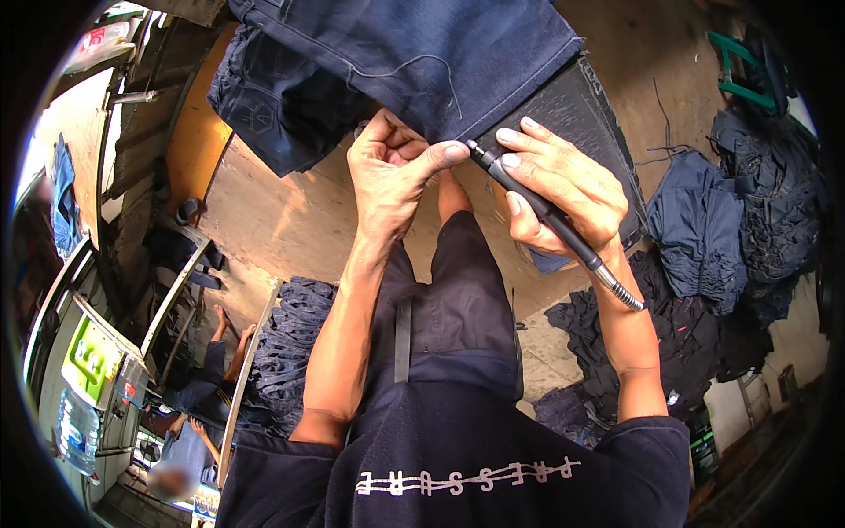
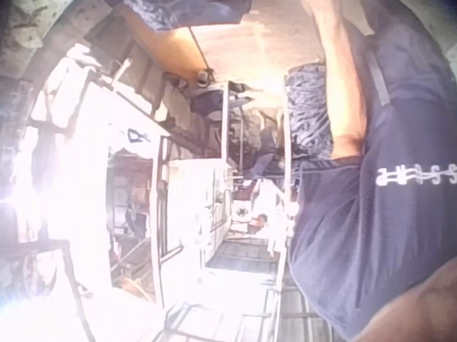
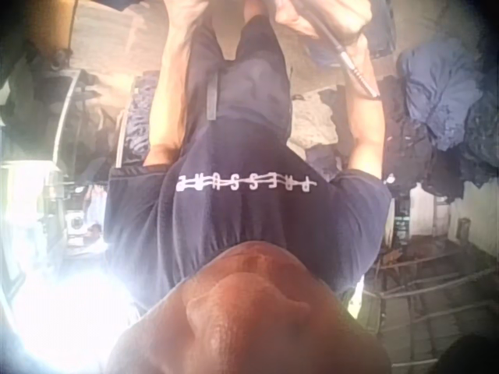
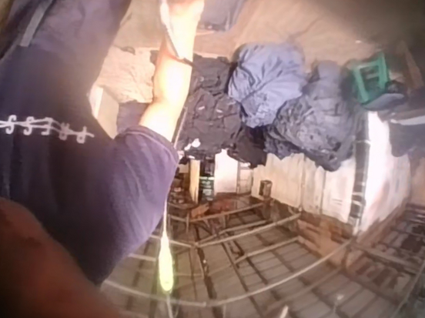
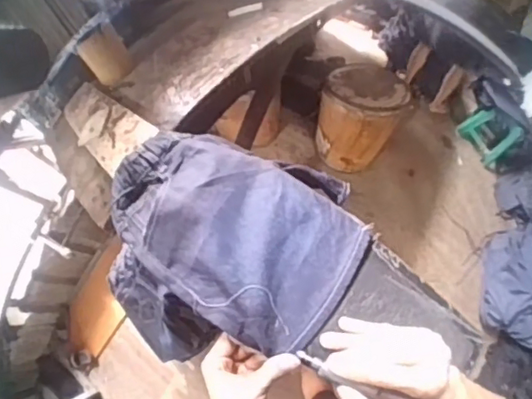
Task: The person uses a handheld rotary tool to distress the fabric of dark denim jeans, focusing on the pockets and seams. They then fold the jeans and place them on a pile with other finished garments.
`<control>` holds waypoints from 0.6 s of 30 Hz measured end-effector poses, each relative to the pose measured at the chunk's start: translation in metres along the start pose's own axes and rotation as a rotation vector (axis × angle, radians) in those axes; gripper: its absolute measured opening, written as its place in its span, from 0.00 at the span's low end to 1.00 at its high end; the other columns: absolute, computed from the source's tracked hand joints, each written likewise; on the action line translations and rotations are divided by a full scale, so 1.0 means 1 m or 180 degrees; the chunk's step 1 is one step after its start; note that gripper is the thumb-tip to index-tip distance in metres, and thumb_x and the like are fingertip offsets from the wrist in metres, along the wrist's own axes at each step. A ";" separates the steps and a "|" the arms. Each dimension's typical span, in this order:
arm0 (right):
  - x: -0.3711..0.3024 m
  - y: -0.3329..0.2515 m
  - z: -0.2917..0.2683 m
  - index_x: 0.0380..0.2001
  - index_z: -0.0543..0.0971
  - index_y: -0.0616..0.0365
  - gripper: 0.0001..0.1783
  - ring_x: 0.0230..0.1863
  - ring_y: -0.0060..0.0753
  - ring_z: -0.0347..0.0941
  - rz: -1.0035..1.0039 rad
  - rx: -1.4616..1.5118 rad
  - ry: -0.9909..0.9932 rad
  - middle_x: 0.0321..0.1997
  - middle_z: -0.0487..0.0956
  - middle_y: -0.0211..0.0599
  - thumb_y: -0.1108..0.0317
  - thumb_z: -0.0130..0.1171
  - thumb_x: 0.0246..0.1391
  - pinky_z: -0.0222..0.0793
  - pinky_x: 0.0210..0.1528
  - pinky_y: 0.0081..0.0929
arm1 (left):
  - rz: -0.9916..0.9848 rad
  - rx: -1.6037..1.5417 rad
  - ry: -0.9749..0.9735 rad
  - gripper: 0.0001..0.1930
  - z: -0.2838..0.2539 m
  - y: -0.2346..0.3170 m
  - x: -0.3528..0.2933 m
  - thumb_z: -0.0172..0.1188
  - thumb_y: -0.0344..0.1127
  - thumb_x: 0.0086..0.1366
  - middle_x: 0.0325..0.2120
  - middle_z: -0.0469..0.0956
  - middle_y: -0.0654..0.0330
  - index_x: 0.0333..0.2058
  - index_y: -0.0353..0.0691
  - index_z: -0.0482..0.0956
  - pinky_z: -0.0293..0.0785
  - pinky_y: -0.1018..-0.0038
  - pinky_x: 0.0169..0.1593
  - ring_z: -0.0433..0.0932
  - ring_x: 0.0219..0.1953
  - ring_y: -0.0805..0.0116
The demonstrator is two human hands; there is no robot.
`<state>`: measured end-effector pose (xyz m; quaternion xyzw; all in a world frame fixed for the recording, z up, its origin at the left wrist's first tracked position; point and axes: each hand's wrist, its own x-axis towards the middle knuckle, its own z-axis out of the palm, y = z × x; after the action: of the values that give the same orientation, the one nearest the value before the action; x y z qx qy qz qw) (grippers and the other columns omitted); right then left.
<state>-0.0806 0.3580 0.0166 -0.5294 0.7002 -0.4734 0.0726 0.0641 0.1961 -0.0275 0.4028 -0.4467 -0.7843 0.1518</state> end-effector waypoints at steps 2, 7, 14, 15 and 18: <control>0.000 0.000 0.000 0.37 0.88 0.66 0.11 0.49 0.49 0.90 -0.0007 -0.0006 0.0010 0.36 0.90 0.46 0.73 0.70 0.50 0.85 0.60 0.51 | 0.0027 -0.0019 -0.0027 0.21 0.000 0.001 0.000 0.84 0.20 0.53 0.24 0.71 0.75 0.36 0.41 0.77 0.67 0.88 0.31 0.66 0.26 0.89; 0.001 0.000 -0.001 0.37 0.88 0.67 0.12 0.49 0.49 0.90 0.0007 -0.0059 0.0084 0.36 0.90 0.46 0.76 0.70 0.46 0.86 0.60 0.51 | 0.0035 -0.0052 -0.0039 0.21 0.002 0.002 -0.001 0.83 0.18 0.53 0.26 0.70 0.75 0.39 0.40 0.79 0.68 0.88 0.32 0.66 0.27 0.88; 0.000 0.000 -0.003 0.37 0.88 0.67 0.13 0.48 0.48 0.90 0.0076 -0.0111 0.0135 0.36 0.90 0.46 0.78 0.69 0.44 0.86 0.60 0.51 | 0.0057 -0.0055 -0.0037 0.22 0.000 0.001 -0.001 0.83 0.17 0.53 0.28 0.69 0.76 0.40 0.39 0.80 0.67 0.88 0.33 0.65 0.28 0.88; 0.000 0.001 -0.003 0.37 0.88 0.67 0.13 0.48 0.48 0.90 0.0097 -0.0122 0.0146 0.36 0.90 0.46 0.78 0.69 0.44 0.86 0.60 0.51 | 0.0046 -0.0027 -0.0051 0.22 -0.001 0.000 -0.001 0.83 0.17 0.53 0.28 0.68 0.76 0.41 0.39 0.80 0.67 0.88 0.33 0.64 0.28 0.88; 0.001 0.002 -0.003 0.37 0.88 0.67 0.13 0.49 0.48 0.90 0.0105 -0.0155 0.0202 0.37 0.90 0.45 0.78 0.69 0.44 0.86 0.60 0.51 | 0.0056 -0.0069 -0.0059 0.23 0.000 0.000 0.001 0.82 0.16 0.53 0.29 0.69 0.76 0.42 0.39 0.80 0.67 0.88 0.34 0.64 0.28 0.87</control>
<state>-0.0841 0.3593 0.0171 -0.5042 0.7221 -0.4715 0.0452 0.0642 0.1957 -0.0280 0.3900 -0.4432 -0.7914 0.1589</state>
